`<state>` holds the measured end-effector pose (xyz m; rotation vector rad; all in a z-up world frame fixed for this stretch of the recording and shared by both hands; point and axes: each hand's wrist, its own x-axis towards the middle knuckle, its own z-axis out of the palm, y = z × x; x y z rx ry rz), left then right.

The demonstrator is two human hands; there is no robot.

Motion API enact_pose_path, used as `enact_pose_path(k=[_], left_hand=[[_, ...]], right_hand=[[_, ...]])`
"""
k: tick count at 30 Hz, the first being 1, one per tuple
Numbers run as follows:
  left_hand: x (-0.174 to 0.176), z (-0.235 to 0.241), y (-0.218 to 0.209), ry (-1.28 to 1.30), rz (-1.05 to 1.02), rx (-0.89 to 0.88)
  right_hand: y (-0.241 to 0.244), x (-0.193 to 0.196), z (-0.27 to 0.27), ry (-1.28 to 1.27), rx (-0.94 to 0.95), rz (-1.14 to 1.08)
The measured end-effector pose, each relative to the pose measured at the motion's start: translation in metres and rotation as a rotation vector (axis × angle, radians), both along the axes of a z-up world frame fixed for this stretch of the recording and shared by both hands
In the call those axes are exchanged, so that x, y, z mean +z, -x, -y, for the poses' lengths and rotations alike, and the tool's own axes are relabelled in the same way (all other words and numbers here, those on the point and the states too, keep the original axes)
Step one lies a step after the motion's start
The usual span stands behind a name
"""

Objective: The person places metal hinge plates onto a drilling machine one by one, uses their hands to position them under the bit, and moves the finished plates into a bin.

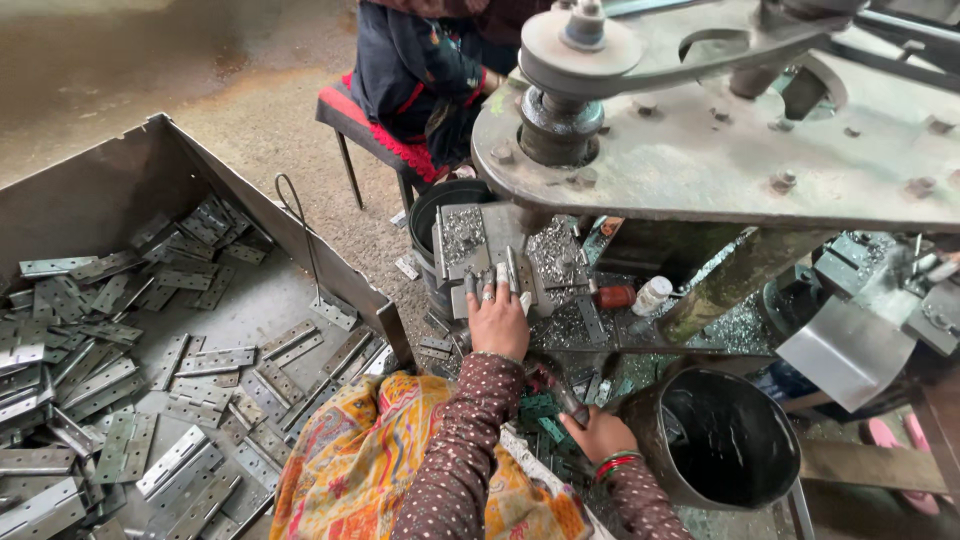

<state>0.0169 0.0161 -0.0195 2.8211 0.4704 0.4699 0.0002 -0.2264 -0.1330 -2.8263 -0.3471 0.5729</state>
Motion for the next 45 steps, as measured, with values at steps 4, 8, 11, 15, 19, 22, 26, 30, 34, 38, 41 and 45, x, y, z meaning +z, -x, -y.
enact_pose_path(k=[4, 8, 11, 15, 19, 22, 26, 30, 34, 38, 41, 45], left_hand=[[0.0, -0.009, -0.024, -0.043, -0.073, -0.029], [0.001, -0.014, -0.032, -0.012, 0.035, 0.006], [0.002, -0.014, -0.027, 0.003, 0.071, 0.008], [0.0, -0.014, -0.019, -0.019, 0.091, 0.004], [-0.001, -0.018, -0.024, -0.046, 0.15, 0.005], [0.0, -0.026, -0.039, -0.064, 0.023, -0.006], [0.003, -0.033, -0.044, 0.041, 0.066, -0.006], [0.004, -0.031, -0.032, 0.062, 0.073, -0.038], [0.008, -0.032, -0.024, 0.111, -0.042, -0.067], [-0.001, -0.039, -0.037, -0.045, 0.073, -0.071], [-0.002, -0.043, -0.049, -0.014, 0.092, -0.038], [-0.003, -0.046, -0.052, -0.033, 0.097, -0.033]], right_hand=[[-0.023, 0.038, 0.0, 0.096, 0.015, -0.115], [-0.013, 0.011, 0.004, 0.113, 0.061, -0.054], [0.008, -0.02, 0.007, 0.043, -0.011, -0.042], [0.014, -0.01, 0.001, -0.083, -0.033, 0.183], [-0.006, 0.06, -0.008, 0.017, -0.043, -0.091], [-0.012, 0.079, -0.009, 0.092, 0.026, 0.019], [0.01, 0.021, -0.003, 0.031, -0.017, 0.113], [0.013, -0.02, 0.007, -0.014, -0.05, 0.133], [-0.005, 0.013, 0.002, 0.041, -0.003, 0.051], [-0.026, 0.065, -0.004, 0.085, 0.03, -0.062], [-0.017, 0.067, -0.006, 0.065, 0.004, -0.044], [0.009, 0.038, -0.006, 0.053, -0.037, 0.117]])
